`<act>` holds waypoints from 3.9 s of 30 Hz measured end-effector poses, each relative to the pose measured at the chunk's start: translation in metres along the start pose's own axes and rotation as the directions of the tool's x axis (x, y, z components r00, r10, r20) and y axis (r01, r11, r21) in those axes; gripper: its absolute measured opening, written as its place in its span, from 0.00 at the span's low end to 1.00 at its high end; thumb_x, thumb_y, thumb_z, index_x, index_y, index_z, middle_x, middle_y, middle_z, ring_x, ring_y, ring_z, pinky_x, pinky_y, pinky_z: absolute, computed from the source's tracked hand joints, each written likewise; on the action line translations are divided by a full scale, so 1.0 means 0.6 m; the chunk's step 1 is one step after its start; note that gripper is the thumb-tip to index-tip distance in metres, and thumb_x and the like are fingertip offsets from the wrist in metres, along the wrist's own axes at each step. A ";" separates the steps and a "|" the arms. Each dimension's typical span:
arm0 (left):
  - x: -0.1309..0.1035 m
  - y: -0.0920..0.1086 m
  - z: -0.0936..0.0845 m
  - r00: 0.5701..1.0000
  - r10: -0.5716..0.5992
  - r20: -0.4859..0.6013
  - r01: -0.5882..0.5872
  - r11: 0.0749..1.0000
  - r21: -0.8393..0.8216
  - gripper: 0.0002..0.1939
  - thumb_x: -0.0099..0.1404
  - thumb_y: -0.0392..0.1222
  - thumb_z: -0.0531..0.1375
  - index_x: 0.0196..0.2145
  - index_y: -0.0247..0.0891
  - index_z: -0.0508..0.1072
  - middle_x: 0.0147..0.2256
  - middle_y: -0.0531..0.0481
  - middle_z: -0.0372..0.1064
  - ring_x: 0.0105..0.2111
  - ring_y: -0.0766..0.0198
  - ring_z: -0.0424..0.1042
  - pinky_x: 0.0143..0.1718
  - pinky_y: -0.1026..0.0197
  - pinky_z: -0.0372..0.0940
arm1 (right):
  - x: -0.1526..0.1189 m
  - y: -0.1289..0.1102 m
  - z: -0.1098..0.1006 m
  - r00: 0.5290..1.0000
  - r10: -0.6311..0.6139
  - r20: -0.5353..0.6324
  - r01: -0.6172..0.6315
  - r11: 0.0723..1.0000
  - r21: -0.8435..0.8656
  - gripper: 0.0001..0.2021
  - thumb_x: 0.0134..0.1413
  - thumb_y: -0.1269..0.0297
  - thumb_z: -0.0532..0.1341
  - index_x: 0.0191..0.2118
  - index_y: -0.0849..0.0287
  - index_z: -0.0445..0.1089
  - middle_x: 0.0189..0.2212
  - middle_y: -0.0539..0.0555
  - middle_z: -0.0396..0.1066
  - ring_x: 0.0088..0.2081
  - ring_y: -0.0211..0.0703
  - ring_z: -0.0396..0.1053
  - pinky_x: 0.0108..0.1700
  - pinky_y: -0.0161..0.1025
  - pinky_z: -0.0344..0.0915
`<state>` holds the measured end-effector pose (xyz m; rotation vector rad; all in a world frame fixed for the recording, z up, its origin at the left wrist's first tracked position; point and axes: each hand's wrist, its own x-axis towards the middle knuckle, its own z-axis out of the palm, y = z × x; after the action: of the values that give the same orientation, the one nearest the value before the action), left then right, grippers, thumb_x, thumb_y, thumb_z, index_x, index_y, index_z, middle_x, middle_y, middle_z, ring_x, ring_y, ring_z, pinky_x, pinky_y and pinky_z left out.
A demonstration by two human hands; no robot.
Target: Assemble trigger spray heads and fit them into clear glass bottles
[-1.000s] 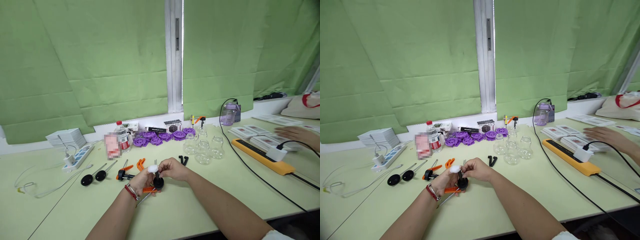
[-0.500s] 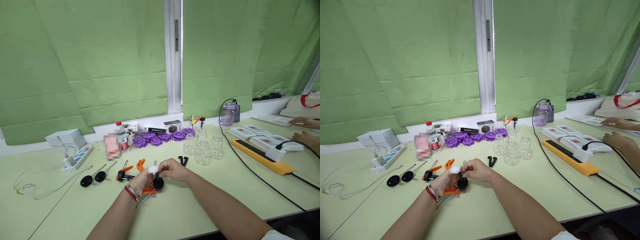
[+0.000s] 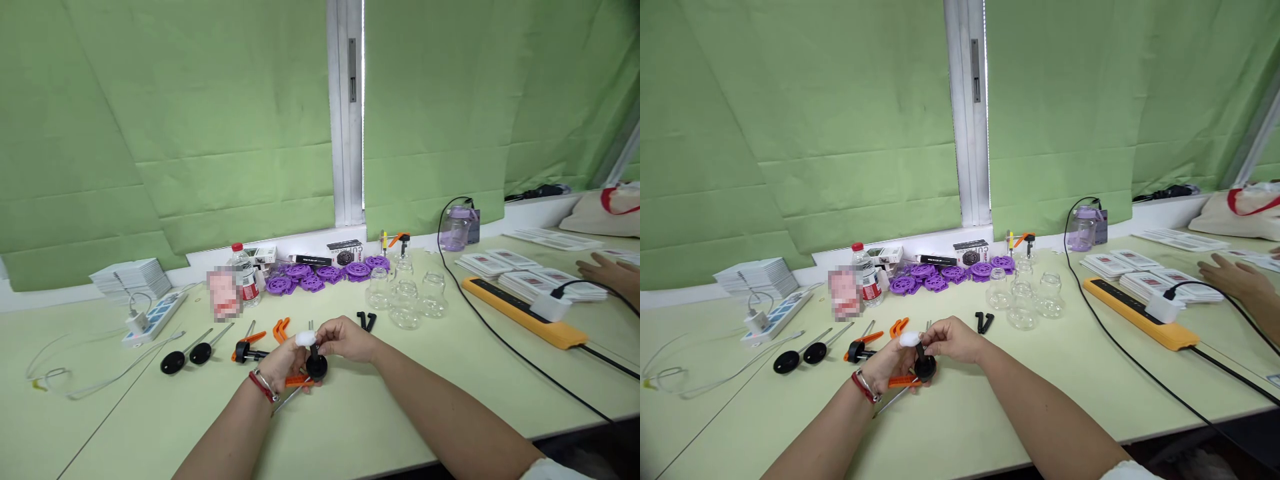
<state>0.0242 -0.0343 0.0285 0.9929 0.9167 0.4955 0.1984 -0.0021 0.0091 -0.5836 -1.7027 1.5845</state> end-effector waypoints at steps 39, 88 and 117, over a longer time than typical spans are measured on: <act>0.004 0.003 -0.009 0.998 -0.009 0.057 0.011 1.000 -0.022 0.26 0.53 0.62 0.52 0.41 0.38 0.63 0.28 0.46 0.68 0.24 0.55 0.71 0.16 0.64 0.58 | 0.001 0.011 0.005 0.999 0.011 0.038 -0.011 1.000 0.002 0.14 0.40 0.61 0.67 0.34 0.63 0.72 0.27 0.49 0.69 0.25 0.33 0.65 0.31 0.34 0.63; 0.004 0.001 -0.015 0.999 -0.021 0.029 0.025 0.992 -0.124 0.29 0.53 0.66 0.51 0.42 0.40 0.61 0.28 0.45 0.69 0.25 0.51 0.72 0.17 0.62 0.59 | 0.010 0.010 0.006 0.958 -0.098 -0.268 0.052 0.984 -0.171 0.09 0.40 0.63 0.65 0.25 0.62 0.66 0.20 0.48 0.67 0.21 0.32 0.62 0.25 0.32 0.60; 0.002 0.004 -0.040 0.998 -0.031 0.058 0.038 0.992 -0.116 0.28 0.52 0.66 0.51 0.38 0.39 0.61 0.30 0.41 0.71 0.27 0.46 0.73 0.19 0.59 0.61 | 0.071 0.032 -0.136 0.822 -0.108 -0.559 -0.300 0.752 -0.587 0.09 0.47 0.73 0.58 0.34 0.61 0.73 0.33 0.55 0.75 0.34 0.41 0.71 0.38 0.36 0.66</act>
<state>0.0050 -0.0206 0.0244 0.8785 0.8434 0.4841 0.2309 0.0853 -0.0031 -1.3741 -1.7255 0.6820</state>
